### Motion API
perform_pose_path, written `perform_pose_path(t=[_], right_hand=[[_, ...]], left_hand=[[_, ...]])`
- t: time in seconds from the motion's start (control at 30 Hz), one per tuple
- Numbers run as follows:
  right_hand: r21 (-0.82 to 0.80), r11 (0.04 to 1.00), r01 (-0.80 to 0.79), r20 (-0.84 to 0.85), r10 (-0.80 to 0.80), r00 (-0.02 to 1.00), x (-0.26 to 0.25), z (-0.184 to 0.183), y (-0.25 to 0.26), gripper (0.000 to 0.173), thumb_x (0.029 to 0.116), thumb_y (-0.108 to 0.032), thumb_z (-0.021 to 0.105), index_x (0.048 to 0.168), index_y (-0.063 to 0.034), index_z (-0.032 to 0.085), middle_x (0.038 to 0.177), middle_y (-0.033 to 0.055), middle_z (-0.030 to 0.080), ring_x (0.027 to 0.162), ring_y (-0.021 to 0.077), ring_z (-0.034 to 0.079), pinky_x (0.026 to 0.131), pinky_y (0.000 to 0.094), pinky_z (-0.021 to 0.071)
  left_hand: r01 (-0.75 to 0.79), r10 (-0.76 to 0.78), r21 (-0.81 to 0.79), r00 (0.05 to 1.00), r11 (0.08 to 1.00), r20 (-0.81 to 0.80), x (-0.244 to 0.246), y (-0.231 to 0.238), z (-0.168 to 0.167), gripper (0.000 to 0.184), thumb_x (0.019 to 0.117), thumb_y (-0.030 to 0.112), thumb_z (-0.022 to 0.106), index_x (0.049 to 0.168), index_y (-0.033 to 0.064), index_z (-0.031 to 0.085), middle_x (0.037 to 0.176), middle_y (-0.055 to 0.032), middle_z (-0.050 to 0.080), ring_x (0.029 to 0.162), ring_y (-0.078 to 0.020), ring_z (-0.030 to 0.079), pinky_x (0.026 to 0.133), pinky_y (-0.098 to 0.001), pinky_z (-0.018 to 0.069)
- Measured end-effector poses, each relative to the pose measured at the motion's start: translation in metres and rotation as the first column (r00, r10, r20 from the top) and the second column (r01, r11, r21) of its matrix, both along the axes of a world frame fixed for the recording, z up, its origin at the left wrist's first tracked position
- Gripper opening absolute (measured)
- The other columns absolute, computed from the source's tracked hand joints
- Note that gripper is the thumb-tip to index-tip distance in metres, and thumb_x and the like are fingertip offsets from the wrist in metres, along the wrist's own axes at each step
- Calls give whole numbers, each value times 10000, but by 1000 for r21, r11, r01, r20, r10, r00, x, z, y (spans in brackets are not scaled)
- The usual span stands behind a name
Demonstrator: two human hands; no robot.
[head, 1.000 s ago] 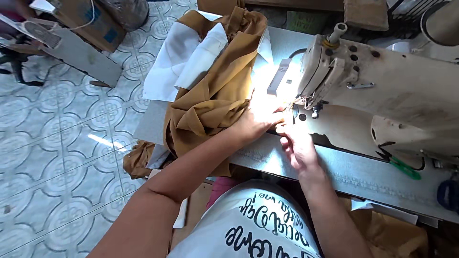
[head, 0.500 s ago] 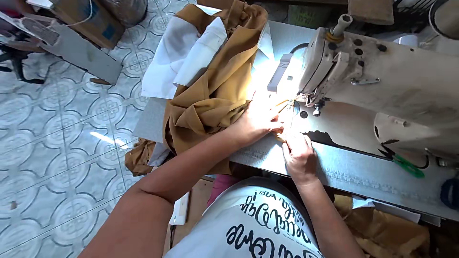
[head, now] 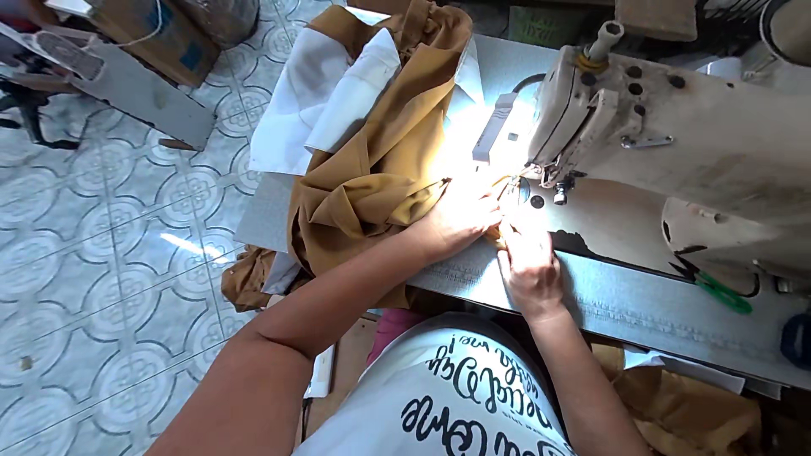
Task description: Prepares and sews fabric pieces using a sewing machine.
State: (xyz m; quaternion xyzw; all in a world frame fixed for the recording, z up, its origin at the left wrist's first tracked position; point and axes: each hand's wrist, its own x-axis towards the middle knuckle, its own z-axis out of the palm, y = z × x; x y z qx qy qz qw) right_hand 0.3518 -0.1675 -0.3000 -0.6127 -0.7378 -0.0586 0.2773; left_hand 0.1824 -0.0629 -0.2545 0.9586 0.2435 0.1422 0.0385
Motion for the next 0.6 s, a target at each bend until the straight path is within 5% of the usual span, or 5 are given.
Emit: perform_pose_path(t=[0.17, 0.3, 0.43, 0.5, 0.6], right_hand=[[21, 999, 38, 33, -38, 999, -4, -1, -6, 157, 935, -114, 638, 979, -16, 752, 1185, 181, 724, 1081, 378, 695, 855, 471, 577], [30, 999, 42, 50, -43, 998, -4, -4, -5, 177, 942, -124, 634, 988, -25, 774, 1200, 163, 729, 1088, 354, 695, 879, 446, 573], [23, 999, 31, 28, -31, 999, -3, -4, -4, 141, 926, -130, 649, 904, -33, 748, 1203, 187, 726, 1107, 375, 700, 889, 467, 580], [25, 999, 24, 20, -24, 1000, -2, -4, -4, 153, 925, -132, 650, 916, -28, 762, 1206, 180, 721, 1089, 367, 697, 866, 460, 580], [31, 999, 14, 6, -14, 1000, -1, -6, -3, 143, 930, -139, 655, 890, -43, 752, 1203, 173, 720, 1104, 351, 692, 893, 451, 577]], left_hand=[[-23, 23, -21, 999, 1000, 25, 3, -1, 3, 251, 1005, 47, 525, 1144, 84, 731, 1124, -142, 715, 1140, -342, 641, 984, -545, 467], [-26, 27, -13, 998, 1000, 51, 4, 0, -4, 302, 1003, 52, 527, 1203, 136, 737, 1111, -84, 719, 1105, -296, 652, 953, -519, 484], [-85, 86, -39, 996, 996, 13, 8, -3, 0, 349, 1025, 88, 476, 1291, 139, 696, 1363, -118, 650, 1336, -331, 543, 1074, -558, 419], [-51, 51, 1, 995, 999, 82, 7, -2, -6, 294, 1017, 66, 506, 1198, 130, 728, 1163, -85, 720, 1208, -311, 618, 1014, -549, 453], [-58, 57, 9, 994, 998, 96, 8, -6, -4, 282, 1007, 55, 528, 1164, 140, 746, 1082, -65, 719, 1122, -285, 643, 989, -535, 466]])
